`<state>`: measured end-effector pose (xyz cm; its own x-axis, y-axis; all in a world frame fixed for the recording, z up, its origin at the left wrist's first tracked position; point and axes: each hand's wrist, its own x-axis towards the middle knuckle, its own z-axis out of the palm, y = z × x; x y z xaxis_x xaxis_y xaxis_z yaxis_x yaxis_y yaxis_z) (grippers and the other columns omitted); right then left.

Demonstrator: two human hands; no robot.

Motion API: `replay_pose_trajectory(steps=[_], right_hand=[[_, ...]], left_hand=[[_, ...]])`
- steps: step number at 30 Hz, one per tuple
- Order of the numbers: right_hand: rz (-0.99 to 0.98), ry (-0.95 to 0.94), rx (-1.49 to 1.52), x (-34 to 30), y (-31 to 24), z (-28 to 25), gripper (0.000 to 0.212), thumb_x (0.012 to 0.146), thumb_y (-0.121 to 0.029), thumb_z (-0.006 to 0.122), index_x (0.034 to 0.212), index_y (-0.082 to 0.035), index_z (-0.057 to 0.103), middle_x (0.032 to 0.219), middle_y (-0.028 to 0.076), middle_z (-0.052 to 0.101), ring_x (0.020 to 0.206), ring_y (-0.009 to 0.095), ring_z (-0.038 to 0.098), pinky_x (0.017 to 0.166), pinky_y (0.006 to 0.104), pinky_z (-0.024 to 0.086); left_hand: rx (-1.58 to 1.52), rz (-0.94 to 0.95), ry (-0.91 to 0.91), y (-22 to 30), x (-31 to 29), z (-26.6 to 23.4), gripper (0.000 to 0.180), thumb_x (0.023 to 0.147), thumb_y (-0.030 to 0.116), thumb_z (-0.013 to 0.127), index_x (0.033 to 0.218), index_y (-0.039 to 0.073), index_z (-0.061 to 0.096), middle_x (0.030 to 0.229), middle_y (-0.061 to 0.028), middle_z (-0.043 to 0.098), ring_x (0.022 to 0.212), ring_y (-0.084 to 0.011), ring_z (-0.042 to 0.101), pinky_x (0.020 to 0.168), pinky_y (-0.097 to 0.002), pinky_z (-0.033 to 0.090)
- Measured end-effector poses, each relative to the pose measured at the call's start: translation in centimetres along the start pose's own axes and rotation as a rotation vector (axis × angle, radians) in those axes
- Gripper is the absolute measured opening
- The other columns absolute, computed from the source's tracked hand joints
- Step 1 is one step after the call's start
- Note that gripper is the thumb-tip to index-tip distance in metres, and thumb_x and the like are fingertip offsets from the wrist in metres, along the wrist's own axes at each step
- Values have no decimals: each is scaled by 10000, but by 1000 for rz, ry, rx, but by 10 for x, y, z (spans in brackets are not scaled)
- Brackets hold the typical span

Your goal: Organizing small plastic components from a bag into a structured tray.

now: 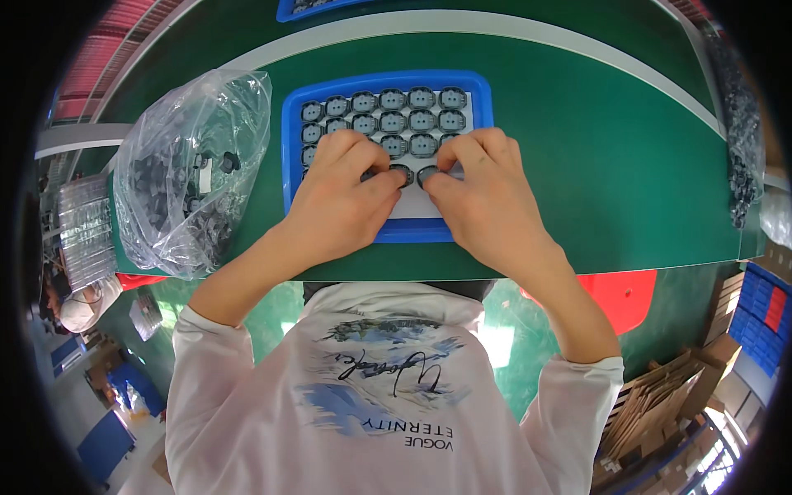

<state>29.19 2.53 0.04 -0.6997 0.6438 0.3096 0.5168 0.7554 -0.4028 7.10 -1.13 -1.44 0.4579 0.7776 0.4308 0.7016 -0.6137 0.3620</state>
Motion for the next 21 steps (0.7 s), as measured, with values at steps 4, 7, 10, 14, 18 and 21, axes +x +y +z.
replay_pose_trajectory(steps=[4, 7, 10, 14, 18, 21], right_hand=[[6, 15, 4, 3, 5, 2, 126, 745, -33, 766, 853, -78, 719, 1029, 53, 598, 1047, 299, 525, 902, 409, 436], [-20, 23, 15, 8, 4, 4, 134, 741, -34, 769, 859, -75, 723, 1016, 55, 599, 1035, 297, 531, 892, 407, 443], [-2, 6, 42, 9, 1, 1, 132, 742, -32, 769, 861, -67, 723, 1007, 65, 597, 1025, 302, 536, 884, 411, 450], [-15, 7, 22, 14, -3, -3, 181, 737, -20, 772, 905, -46, 709, 1006, 81, 602, 1021, 311, 543, 878, 412, 460], [0, 75, 21, 38, -9, -8, 205, 749, 8, 766, 938, -28, 694, 1013, 90, 606, 1004, 315, 567, 839, 395, 479], [-115, 90, 187, 92, -40, -7, 200, 765, 22, 749, 949, -20, 682, 963, 106, 621, 949, 305, 598, 802, 390, 489]], left_hand=[[-14, -8, 30, -4, 0, 1, 237, 677, 34, 787, 907, 50, 735, 930, -67, 576, 943, -287, 540, 807, -411, 445], [-20, -26, 32, -5, -1, 3, 227, 686, 46, 784, 907, 57, 731, 936, -66, 573, 951, -289, 537, 814, -418, 441], [-32, -40, 24, -5, -2, 2, 222, 698, 67, 784, 911, 62, 724, 946, -64, 572, 961, -290, 534, 827, -424, 436], [-108, -95, 88, -4, -13, -19, 235, 709, 101, 802, 928, 74, 721, 975, -60, 582, 983, -291, 532, 854, -422, 436], [-3, -202, 216, -28, -42, -80, 225, 743, 63, 794, 960, 59, 732, 916, -87, 672, 865, -304, 611, 773, -405, 495], [227, -481, 291, -69, -74, -137, 173, 796, 41, 725, 969, 34, 730, 888, -146, 699, 843, -360, 627, 754, -435, 517]])
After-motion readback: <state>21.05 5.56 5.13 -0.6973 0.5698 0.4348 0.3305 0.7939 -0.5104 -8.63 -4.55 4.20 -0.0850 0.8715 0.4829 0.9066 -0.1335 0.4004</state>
